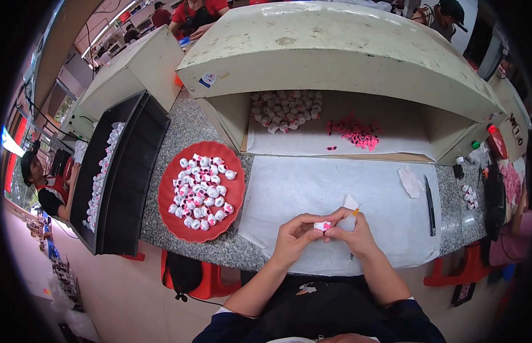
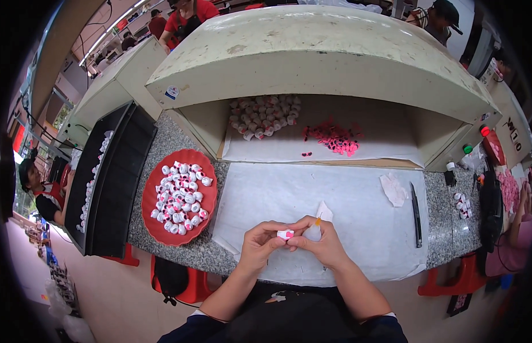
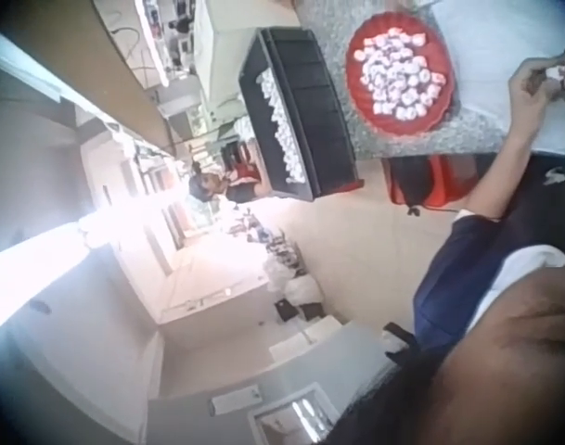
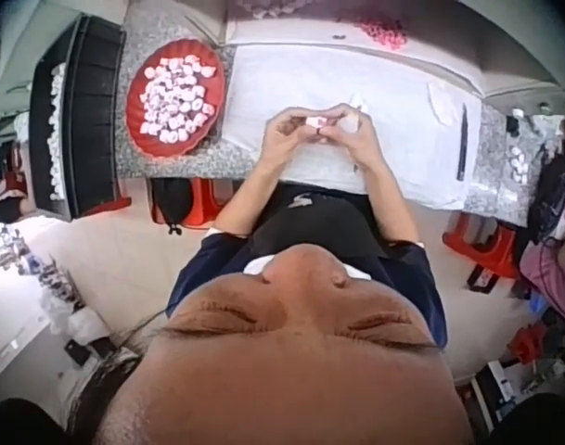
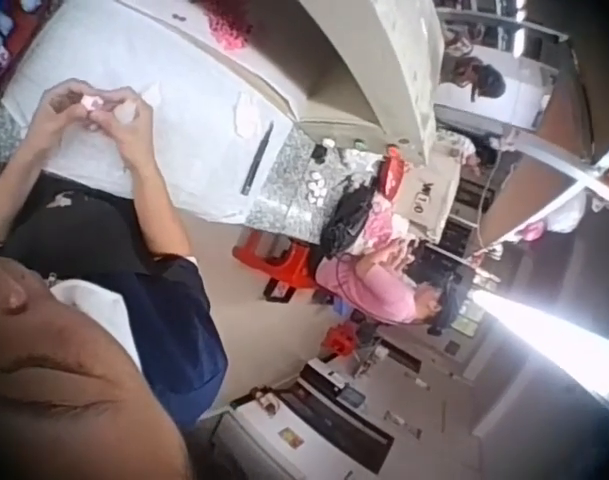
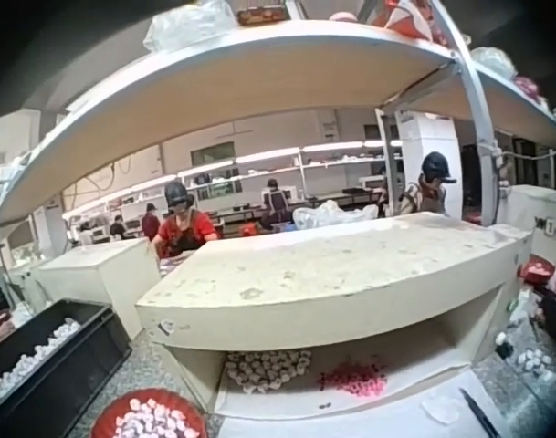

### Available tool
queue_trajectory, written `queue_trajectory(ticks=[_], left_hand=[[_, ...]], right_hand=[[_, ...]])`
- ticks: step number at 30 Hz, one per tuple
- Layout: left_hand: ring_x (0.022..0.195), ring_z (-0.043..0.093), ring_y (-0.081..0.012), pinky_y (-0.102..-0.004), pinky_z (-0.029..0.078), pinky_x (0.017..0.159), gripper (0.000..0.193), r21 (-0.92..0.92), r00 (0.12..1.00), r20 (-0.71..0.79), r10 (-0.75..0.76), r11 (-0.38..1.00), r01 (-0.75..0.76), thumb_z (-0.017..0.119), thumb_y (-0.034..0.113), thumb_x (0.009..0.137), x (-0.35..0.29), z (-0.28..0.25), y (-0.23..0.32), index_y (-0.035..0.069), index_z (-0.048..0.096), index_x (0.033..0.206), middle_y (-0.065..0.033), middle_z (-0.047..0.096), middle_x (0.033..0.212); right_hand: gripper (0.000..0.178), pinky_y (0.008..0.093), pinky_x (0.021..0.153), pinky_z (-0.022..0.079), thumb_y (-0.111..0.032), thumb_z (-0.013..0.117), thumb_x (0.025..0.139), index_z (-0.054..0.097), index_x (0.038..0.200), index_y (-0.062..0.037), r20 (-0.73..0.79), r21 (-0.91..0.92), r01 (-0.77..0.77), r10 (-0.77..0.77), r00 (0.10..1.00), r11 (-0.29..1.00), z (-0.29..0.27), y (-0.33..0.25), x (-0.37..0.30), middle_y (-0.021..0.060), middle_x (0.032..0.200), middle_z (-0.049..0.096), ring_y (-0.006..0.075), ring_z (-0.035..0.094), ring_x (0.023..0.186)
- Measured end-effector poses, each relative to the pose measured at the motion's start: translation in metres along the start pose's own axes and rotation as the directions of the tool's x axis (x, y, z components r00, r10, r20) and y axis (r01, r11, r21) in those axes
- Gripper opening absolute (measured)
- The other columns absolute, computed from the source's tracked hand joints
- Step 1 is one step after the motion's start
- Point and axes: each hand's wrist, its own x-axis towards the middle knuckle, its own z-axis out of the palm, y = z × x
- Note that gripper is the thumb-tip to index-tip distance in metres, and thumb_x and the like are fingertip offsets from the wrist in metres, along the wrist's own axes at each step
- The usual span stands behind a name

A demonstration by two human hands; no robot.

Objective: Apply glue and attach small pink bows to white plastic toy heads.

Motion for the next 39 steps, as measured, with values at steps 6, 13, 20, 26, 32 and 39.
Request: queue_trajectory(ticks=[6, 13, 20, 26, 32, 39], left_hand=[[0.080, 0.053, -0.0150, -0.0277, 0.044, 0.069, 0.020, 0.037, 0.997, -0.060, -0.053, 0.998, 0.055, 0.057, 0.007, 0.074, 0.000, 0.001, -0.001, 0.000, 0.052, 0.092, -0.0107, 0.055, 0.090], [0.081, 0.053, -0.0153, -0.0271, 0.044, 0.073, 0.020, -0.174, 0.996, 0.086, -0.002, 0.985, 0.017, 0.054, 0.004, 0.076, -0.002, -0.006, -0.004, -0.001, 0.050, 0.096, -0.0103, 0.054, 0.090], [0.083, 0.051, -0.0165, -0.0261, 0.040, 0.073, 0.018, 0.567, 0.983, -0.068, 0.173, 0.817, -0.104, 0.055, 0.000, 0.072, -0.013, 0.005, 0.039, 0.000, 0.054, 0.090, -0.0095, 0.054, 0.090], [0.094, 0.047, -0.0241, -0.0307, 0.037, 0.079, 0.030, 0.981, 0.907, -0.187, 0.377, 0.117, 0.153, 0.058, 0.000, 0.067, -0.036, -0.061, 0.116, 0.002, 0.054, 0.097, -0.0127, 0.050, 0.098], [0.102, 0.039, -0.0332, -0.0389, 0.031, 0.086, 0.042, 0.952, 0.935, 0.262, 0.241, -0.221, -0.210, 0.061, 0.012, 0.067, 0.075, -0.005, 0.091, 0.010, 0.049, 0.108, -0.0152, 0.045, 0.107], [0.093, 0.048, -0.0258, -0.0341, 0.038, 0.078, 0.034, 0.783, 0.748, 0.511, 0.423, -0.589, -0.202, 0.049, 0.031, 0.076, 0.282, -0.069, 0.073, 0.007, 0.052, 0.100, -0.0131, 0.052, 0.099]], right_hand=[[0.018, 0.0234, 0.059, 0.046, -0.001, 0.058, 0.072, 0.052, 0.088, 0.0026, -0.029, 0.031, 0.051, -0.050, 0.998, 0.998, 0.003, 0.001, 0.000, 0.0098, 0.076, 0.057, 0.0133, 0.056, 0.065], [0.016, 0.0232, 0.061, 0.046, -0.002, 0.056, 0.074, 0.051, 0.089, 0.0027, 0.030, -0.012, 0.058, -0.058, 0.998, 0.998, 0.004, 0.000, -0.004, 0.0089, 0.076, 0.056, 0.0135, 0.055, 0.066], [0.025, 0.0234, 0.058, 0.044, -0.002, 0.056, 0.071, 0.051, 0.095, 0.0026, -0.038, -0.095, 0.061, -0.065, 0.997, 0.994, 0.010, -0.013, -0.010, 0.0087, 0.070, 0.056, 0.0127, 0.053, 0.063], [0.030, 0.0222, 0.058, 0.042, 0.003, 0.056, 0.066, 0.050, 0.095, 0.0023, -0.203, -0.225, 0.086, -0.134, 0.970, 0.970, -0.031, -0.032, -0.041, 0.0072, 0.071, 0.055, 0.0107, 0.050, 0.061], [0.018, 0.0214, 0.057, 0.041, 0.003, 0.056, 0.067, 0.053, 0.085, 0.0027, -0.421, -0.357, 0.029, -0.189, 0.887, 0.934, -0.060, -0.011, -0.056, 0.0054, 0.069, 0.054, 0.0095, 0.050, 0.060], [0.014, 0.0211, 0.058, 0.041, 0.003, 0.055, 0.068, 0.053, 0.082, 0.0025, -0.493, -0.359, 0.055, -0.240, 0.837, 0.932, -0.059, -0.008, -0.057, 0.0052, 0.065, 0.055, 0.0091, 0.050, 0.059]])
